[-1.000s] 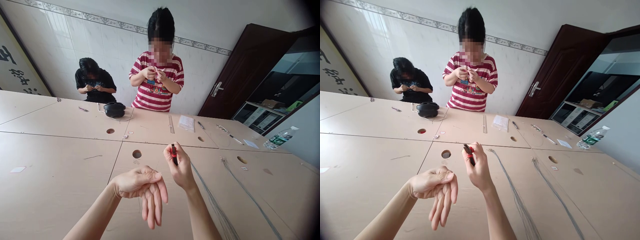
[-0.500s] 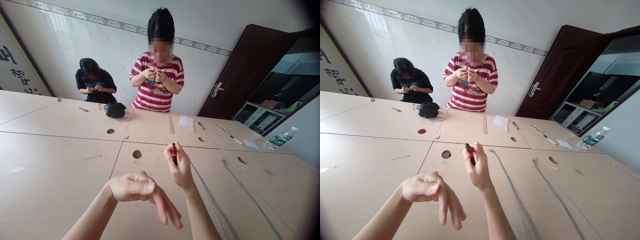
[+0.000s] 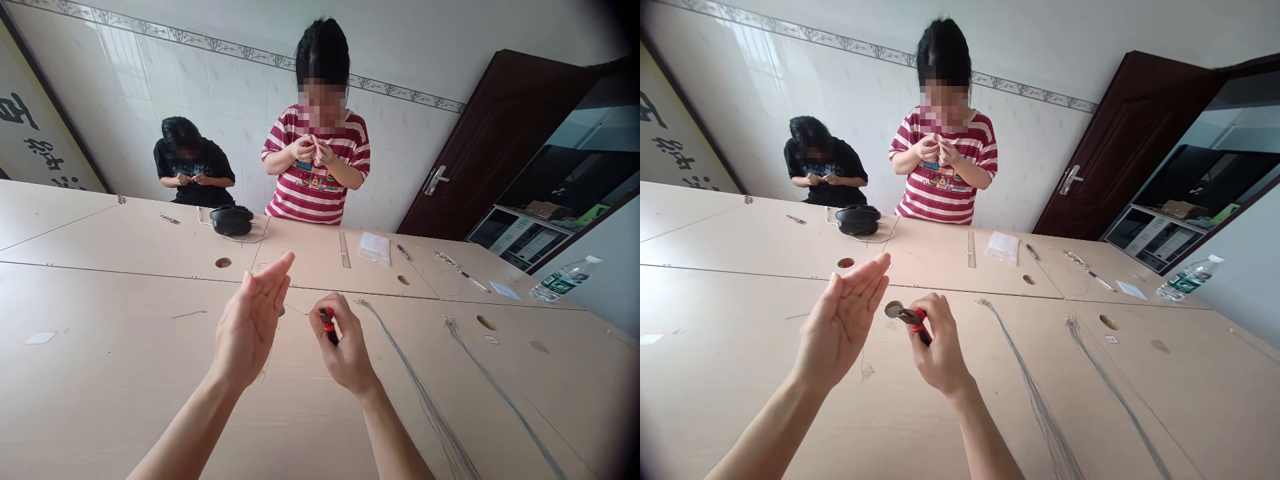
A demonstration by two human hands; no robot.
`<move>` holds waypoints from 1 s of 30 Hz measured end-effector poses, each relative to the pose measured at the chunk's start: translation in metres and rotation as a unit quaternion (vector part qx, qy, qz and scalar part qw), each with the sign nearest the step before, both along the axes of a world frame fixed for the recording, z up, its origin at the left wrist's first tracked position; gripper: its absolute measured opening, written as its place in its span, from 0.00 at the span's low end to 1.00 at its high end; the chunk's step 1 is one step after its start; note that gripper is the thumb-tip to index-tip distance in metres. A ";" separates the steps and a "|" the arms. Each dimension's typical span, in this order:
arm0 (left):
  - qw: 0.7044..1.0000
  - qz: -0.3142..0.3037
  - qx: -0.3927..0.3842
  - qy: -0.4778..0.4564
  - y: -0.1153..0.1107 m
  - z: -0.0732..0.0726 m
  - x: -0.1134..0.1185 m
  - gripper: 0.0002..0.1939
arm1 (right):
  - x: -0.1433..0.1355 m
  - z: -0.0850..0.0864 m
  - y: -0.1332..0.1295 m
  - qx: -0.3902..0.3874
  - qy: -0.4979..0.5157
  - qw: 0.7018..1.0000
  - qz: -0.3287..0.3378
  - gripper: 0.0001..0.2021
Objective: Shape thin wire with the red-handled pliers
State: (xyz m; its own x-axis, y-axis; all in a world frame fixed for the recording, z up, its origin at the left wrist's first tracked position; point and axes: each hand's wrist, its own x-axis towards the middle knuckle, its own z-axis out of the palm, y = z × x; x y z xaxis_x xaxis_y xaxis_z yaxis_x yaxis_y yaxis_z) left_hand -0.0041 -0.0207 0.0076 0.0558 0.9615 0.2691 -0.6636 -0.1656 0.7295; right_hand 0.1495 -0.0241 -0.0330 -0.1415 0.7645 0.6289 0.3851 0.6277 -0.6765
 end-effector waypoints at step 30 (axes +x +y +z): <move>0.916 0.211 0.028 0.340 -0.009 -0.009 0.010 0.23 | 0.002 -0.001 0.003 0.087 -0.030 0.996 -0.014 0.13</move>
